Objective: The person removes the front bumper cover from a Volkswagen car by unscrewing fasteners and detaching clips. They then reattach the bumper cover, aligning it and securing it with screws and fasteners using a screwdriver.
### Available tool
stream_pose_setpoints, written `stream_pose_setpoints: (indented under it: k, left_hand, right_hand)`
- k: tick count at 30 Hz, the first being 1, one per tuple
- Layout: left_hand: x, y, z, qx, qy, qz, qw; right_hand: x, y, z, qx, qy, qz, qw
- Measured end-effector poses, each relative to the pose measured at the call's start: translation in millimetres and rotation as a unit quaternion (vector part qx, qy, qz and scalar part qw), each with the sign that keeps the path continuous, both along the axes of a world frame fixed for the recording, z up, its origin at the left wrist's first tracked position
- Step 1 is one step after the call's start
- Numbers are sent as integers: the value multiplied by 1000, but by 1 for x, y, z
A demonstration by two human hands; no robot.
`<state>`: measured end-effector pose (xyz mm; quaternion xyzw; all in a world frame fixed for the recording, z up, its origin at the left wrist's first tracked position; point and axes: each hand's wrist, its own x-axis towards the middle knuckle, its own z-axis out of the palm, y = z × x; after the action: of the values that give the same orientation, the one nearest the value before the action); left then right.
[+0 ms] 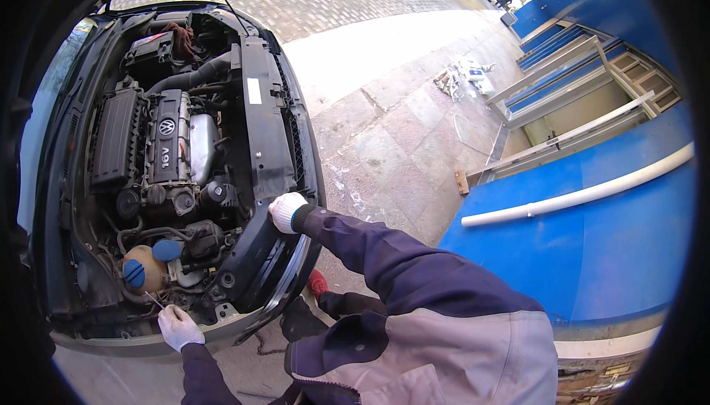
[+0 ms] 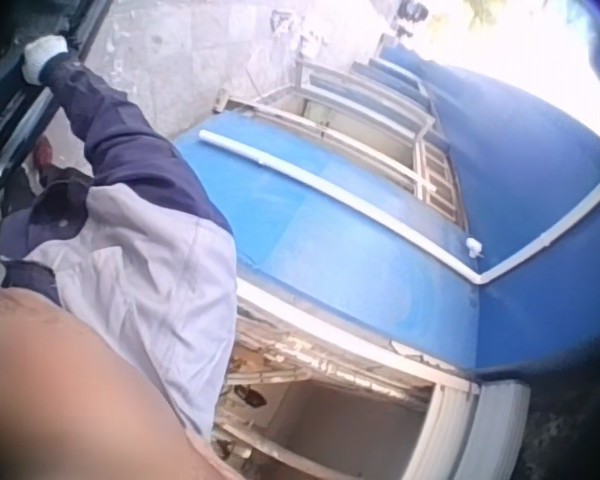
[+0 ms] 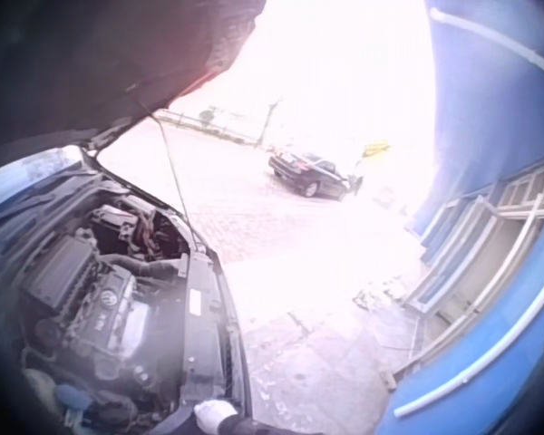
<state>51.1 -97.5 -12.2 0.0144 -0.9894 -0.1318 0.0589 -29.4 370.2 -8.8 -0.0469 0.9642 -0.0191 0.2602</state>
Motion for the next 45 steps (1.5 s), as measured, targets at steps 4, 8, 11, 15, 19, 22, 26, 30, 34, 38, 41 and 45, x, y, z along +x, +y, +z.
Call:
stream_pose_setpoints:
  k: [4,8,11,15,19,22,26,30,34,38,41,45]
  left_hand:
    - [0,-1,-1,-4,-1,0,1000]
    - [1,-2,-3,-4,-3,0,1000]
    - [1,-3,-4,-9,-1,-5,1000]
    - [0,-2,-5,-12,8,-8,1000]
    - [0,-3,-6,-11,2,-5,1000]
    - [1,-4,-6,-9,-1,-4,1000]
    - [-3,-1,-6,-9,20,-11,1000]
    - [0,-1,-6,-6,37,-10,999]
    - [1,-3,-5,-22,36,-6,999]
    - [-2,1,0,-31,33,3,999]
    - [-4,2,4,-28,47,-5,998]
    - [-3,2,4,-19,58,-5,998]
  right_hand:
    - [-2,0,-1,-4,-39,-37,999]
    - [2,1,5,-9,13,-7,1000]
    - [1,1,8,-19,-16,7,1000]
    - [-4,-2,7,-2,-88,-9,996]
    - [-3,-3,9,8,-17,-27,999]
    - [-3,-4,13,-5,-35,-21,999]
    - [-8,-3,17,-3,-96,-28,995]
    - [-5,-2,13,-14,-49,-48,998]
    - [-4,-2,6,-16,-11,10,1000]
    - [-8,-1,4,-20,-63,-39,997]
    - [-8,-1,7,-2,-44,-33,999]
    - [-6,0,6,10,-16,31,999]
